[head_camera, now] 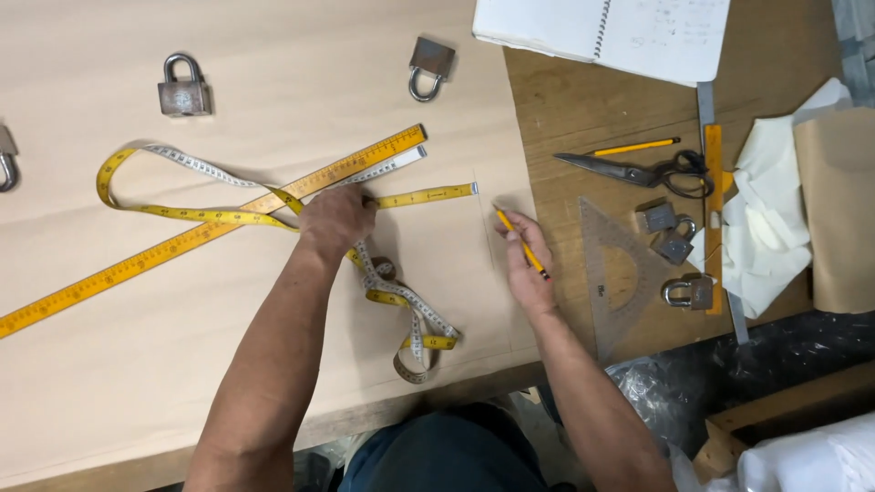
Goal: The person uses a set square and a pencil to draw lines on a large piece of beige fabric. They then use a measuring tape to mark specific measurements and draw additional lines. The person also references a notebook with handwritten notes during the process.
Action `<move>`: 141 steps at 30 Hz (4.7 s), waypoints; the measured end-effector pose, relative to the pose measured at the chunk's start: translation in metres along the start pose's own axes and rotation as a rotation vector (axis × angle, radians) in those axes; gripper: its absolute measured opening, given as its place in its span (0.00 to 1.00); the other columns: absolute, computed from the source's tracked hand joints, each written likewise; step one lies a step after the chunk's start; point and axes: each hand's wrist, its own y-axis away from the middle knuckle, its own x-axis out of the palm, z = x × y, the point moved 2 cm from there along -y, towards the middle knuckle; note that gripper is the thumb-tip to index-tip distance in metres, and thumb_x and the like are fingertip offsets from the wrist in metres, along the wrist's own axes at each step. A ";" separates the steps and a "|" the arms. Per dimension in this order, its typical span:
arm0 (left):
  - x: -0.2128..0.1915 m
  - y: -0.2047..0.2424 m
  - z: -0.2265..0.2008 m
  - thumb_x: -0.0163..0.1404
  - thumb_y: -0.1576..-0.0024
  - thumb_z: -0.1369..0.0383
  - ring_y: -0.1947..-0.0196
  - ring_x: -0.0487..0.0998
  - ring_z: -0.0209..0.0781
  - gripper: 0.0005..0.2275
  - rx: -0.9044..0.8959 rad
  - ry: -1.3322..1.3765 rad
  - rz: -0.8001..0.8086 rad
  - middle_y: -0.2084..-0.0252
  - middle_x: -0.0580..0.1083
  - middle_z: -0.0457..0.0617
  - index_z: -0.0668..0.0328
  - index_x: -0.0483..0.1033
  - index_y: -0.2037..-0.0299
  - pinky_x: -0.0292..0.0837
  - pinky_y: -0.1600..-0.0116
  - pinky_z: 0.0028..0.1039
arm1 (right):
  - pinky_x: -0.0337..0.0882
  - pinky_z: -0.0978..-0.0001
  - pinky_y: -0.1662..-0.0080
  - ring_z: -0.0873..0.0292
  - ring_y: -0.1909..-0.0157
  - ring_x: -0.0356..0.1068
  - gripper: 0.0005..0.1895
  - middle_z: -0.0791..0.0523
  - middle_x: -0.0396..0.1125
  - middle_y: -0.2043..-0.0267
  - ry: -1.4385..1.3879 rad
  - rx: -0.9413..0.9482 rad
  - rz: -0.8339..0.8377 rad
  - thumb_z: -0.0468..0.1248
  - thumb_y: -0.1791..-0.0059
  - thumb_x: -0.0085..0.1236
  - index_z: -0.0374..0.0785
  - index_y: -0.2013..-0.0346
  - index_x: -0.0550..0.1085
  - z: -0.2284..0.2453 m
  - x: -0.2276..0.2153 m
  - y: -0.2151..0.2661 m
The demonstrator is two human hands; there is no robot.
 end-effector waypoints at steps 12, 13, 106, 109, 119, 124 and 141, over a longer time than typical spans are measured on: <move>0.005 -0.008 0.004 0.41 0.39 0.61 0.50 0.83 0.50 0.18 0.000 0.016 -0.001 0.58 0.82 0.49 0.51 0.80 0.44 0.77 0.45 0.49 | 0.72 0.56 0.41 0.52 0.43 0.74 0.14 0.49 0.76 0.50 0.134 0.004 0.223 0.34 0.46 0.50 0.43 0.46 0.76 0.039 0.045 -0.004; 0.003 -0.006 0.003 0.41 0.39 0.61 0.50 0.83 0.50 0.18 -0.002 0.018 -0.001 0.58 0.82 0.49 0.51 0.80 0.44 0.77 0.45 0.49 | 0.72 0.56 0.41 0.52 0.43 0.74 0.14 0.49 0.76 0.50 0.135 0.004 0.224 0.34 0.46 0.50 0.43 0.46 0.76 0.039 0.045 -0.006; 0.221 0.190 0.065 0.48 0.39 0.57 0.40 0.73 0.48 0.21 0.556 -0.098 -0.663 0.40 0.72 0.50 0.53 0.69 0.38 0.69 0.38 0.36 | 0.72 0.49 0.45 0.43 0.43 0.73 0.18 0.50 0.74 0.50 1.182 0.195 0.752 0.51 0.43 0.39 0.57 0.45 0.75 0.099 -0.014 0.016; 0.226 0.188 0.041 0.50 0.40 0.53 0.37 0.71 0.49 0.24 0.437 -0.049 -0.653 0.39 0.71 0.50 0.52 0.68 0.35 0.68 0.36 0.38 | 0.74 0.51 0.51 0.45 0.50 0.75 0.18 0.50 0.75 0.58 1.183 0.168 0.790 0.49 0.42 0.39 0.50 0.50 0.77 0.086 -0.033 0.003; 0.189 0.118 -0.004 0.43 0.37 0.50 0.25 0.56 0.59 0.29 0.281 -0.100 -0.647 0.27 0.61 0.56 0.55 0.64 0.29 0.52 0.24 0.44 | 0.71 0.54 0.49 0.46 0.49 0.74 0.19 0.47 0.76 0.58 0.618 0.445 0.726 0.46 0.46 0.48 0.39 0.50 0.80 0.055 -0.063 0.068; 0.173 0.062 -0.002 0.40 0.36 0.47 0.24 0.54 0.55 0.31 0.271 -0.233 -0.622 0.23 0.55 0.51 0.50 0.56 0.25 0.48 0.22 0.42 | 0.71 0.55 0.44 0.52 0.46 0.74 0.17 0.53 0.78 0.56 0.660 0.390 0.692 0.49 0.45 0.47 0.46 0.51 0.79 0.028 -0.086 0.048; 0.144 0.061 -0.022 0.37 0.45 0.32 0.23 0.47 0.62 0.43 0.143 -0.146 -0.423 0.20 0.47 0.51 0.42 0.47 0.22 0.38 0.22 0.55 | 0.75 0.52 0.55 0.46 0.59 0.74 0.12 0.55 0.69 0.64 0.729 -0.600 0.289 0.40 0.44 0.52 0.50 0.46 0.75 0.006 -0.062 -0.025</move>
